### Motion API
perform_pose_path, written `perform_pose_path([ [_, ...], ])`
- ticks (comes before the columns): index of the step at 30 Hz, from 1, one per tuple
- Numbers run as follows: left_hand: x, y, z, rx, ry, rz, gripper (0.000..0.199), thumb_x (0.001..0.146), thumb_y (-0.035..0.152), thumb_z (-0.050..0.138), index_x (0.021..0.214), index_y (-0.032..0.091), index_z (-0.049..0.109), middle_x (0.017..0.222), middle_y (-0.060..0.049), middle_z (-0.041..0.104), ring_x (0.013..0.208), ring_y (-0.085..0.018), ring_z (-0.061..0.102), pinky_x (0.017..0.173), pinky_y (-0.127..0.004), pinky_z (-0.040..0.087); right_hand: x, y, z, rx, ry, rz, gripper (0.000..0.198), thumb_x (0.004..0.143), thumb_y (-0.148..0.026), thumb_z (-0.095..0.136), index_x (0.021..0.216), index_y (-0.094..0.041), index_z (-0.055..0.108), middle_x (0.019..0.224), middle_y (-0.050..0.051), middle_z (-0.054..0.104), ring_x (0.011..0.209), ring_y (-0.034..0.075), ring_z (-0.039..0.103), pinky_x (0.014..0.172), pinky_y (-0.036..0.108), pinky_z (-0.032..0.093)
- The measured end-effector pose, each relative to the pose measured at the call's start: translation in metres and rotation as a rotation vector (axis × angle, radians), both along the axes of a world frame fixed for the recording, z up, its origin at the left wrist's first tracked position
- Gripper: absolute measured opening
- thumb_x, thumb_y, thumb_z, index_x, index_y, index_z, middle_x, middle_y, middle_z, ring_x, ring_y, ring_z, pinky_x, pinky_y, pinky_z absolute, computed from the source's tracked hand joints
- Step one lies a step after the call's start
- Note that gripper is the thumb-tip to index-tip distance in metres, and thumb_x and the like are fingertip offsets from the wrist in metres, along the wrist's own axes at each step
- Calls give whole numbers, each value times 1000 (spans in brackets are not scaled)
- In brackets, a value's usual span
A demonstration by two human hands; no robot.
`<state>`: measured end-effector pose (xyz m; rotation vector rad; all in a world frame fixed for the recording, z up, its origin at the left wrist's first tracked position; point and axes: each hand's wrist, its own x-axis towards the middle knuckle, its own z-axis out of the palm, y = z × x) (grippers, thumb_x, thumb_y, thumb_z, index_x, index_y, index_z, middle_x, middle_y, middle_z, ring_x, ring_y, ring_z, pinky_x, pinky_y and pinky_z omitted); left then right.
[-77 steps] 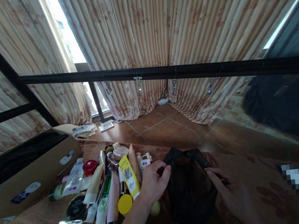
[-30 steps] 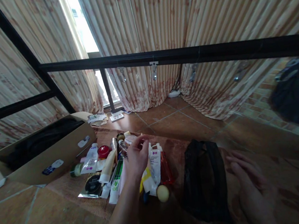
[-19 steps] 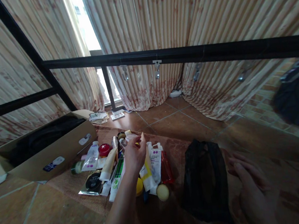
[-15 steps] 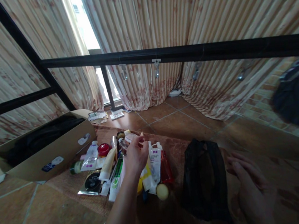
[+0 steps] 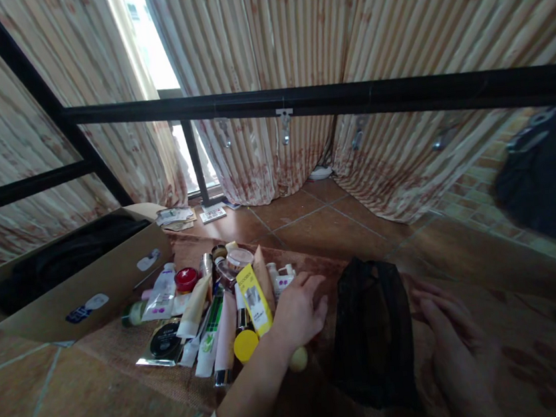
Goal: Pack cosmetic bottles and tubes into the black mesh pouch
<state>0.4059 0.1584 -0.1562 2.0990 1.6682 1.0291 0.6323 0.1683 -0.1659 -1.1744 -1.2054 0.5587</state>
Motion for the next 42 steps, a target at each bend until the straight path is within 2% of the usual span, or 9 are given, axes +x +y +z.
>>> perform_pose_path([
  [6,2,5,-15,-116,90,119,41,77,10,51,117,15,52,121,-11,54,107,-23,57,95,-37,49,1,2,1,-38,36,-2,21,81,-38,64,88,-20,71,117,9,64,114,27,57,96,47,44],
  [16,3,4,-16,-159,190,214,45,77,11,51,122,10,48,133,-16,46,124,-27,47,105,-37,42,0,0,3,-54,15,-10,22,80,-39,64,86,-20,71,115,9,65,113,28,58,97,49,43],
  [23,3,5,-16,-219,273,273,40,78,11,52,118,10,50,132,-17,47,126,-27,45,107,-36,38,-1,0,4,-31,5,9,20,81,-38,63,86,-20,71,115,8,65,114,26,57,100,49,39],
  [27,6,5,-15,-239,344,287,42,78,12,53,120,8,49,132,-19,47,127,-29,43,107,-37,36,-1,0,6,-35,6,11,20,80,-39,64,85,-21,71,114,8,65,112,26,58,98,48,42],
  [31,8,4,-13,-239,392,280,40,78,15,55,118,7,51,124,-20,52,124,-31,45,107,-41,35,0,1,4,-56,36,7,21,78,-39,66,85,-21,72,114,9,65,113,27,58,94,48,45],
  [38,15,3,-14,-219,330,262,39,77,11,54,116,8,51,124,-20,53,126,-33,43,108,-47,32,-2,3,4,-33,47,4,20,79,-38,65,84,-20,72,110,9,66,109,26,59,91,46,47],
  [42,20,5,-19,-210,253,251,47,76,4,51,122,8,47,133,-22,48,134,-33,35,110,-50,29,-4,3,3,-37,50,16,19,80,-36,64,85,-20,72,109,9,66,109,26,60,87,44,49],
])
